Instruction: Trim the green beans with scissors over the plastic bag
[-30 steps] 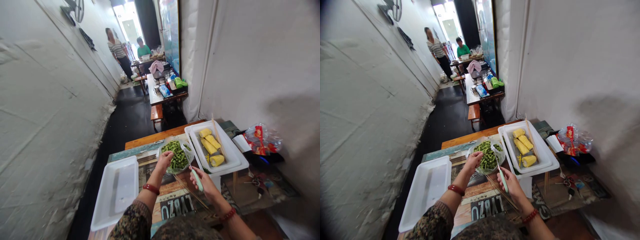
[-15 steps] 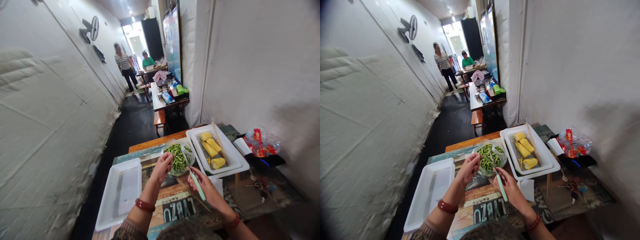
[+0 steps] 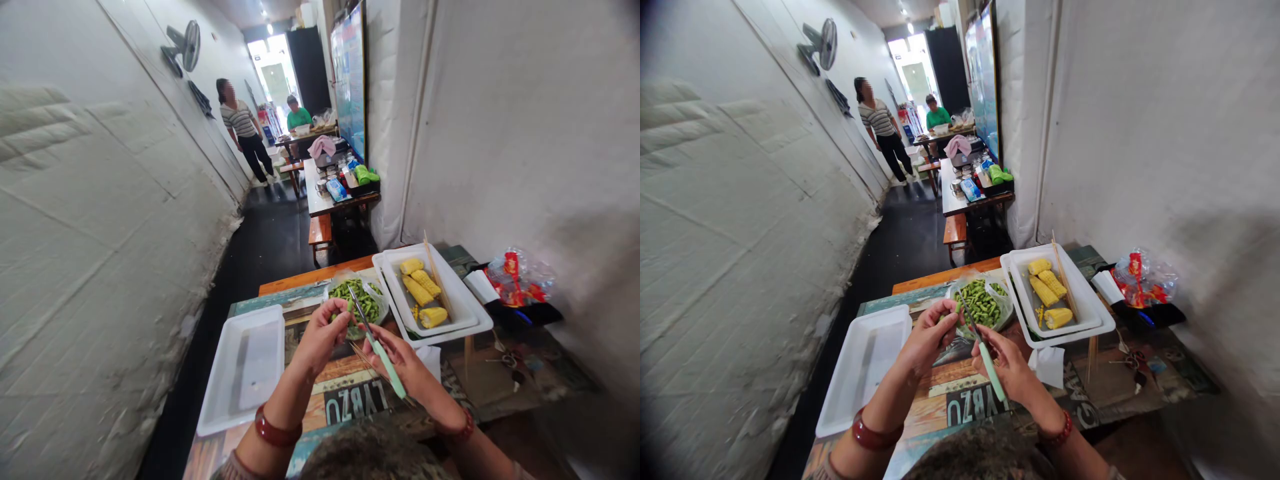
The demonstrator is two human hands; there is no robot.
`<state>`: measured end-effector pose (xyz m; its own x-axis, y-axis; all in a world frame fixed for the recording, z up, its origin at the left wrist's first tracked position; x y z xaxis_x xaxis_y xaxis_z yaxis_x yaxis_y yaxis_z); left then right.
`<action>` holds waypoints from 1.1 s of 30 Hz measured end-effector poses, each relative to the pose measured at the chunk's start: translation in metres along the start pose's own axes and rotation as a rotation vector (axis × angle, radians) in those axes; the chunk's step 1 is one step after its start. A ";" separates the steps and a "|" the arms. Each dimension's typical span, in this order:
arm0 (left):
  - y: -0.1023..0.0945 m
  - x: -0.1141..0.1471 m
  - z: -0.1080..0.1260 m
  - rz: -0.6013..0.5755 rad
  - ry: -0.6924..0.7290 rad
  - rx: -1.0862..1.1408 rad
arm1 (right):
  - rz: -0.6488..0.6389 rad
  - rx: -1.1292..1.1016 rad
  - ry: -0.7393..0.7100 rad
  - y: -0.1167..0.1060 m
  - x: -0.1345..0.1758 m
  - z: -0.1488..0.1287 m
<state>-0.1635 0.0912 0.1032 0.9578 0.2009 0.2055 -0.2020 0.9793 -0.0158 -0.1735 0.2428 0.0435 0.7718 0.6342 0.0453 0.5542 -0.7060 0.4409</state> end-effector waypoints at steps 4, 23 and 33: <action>0.000 0.006 0.001 0.027 -0.002 -0.027 | -0.010 -0.036 0.022 0.005 0.002 0.002; 0.003 0.016 -0.017 0.045 0.000 -0.157 | -0.040 0.096 -0.045 -0.001 0.011 0.037; -0.021 -0.021 -0.073 0.032 -0.234 0.198 | -0.030 0.652 0.071 -0.046 0.021 0.079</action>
<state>-0.1648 0.0686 0.0276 0.8816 0.1979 0.4285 -0.2897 0.9436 0.1602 -0.1585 0.2636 -0.0465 0.7431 0.6601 0.1100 0.6677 -0.7199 -0.1897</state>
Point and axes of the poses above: each hand's wrist, its own x-axis away from the middle knuckle, its own y-axis out of the palm, z = x × y, the point moved 6 cm from there along -x, towards the middle knuckle, and after that the axes turned 14 degrees about -x, right-handed, at the moved point
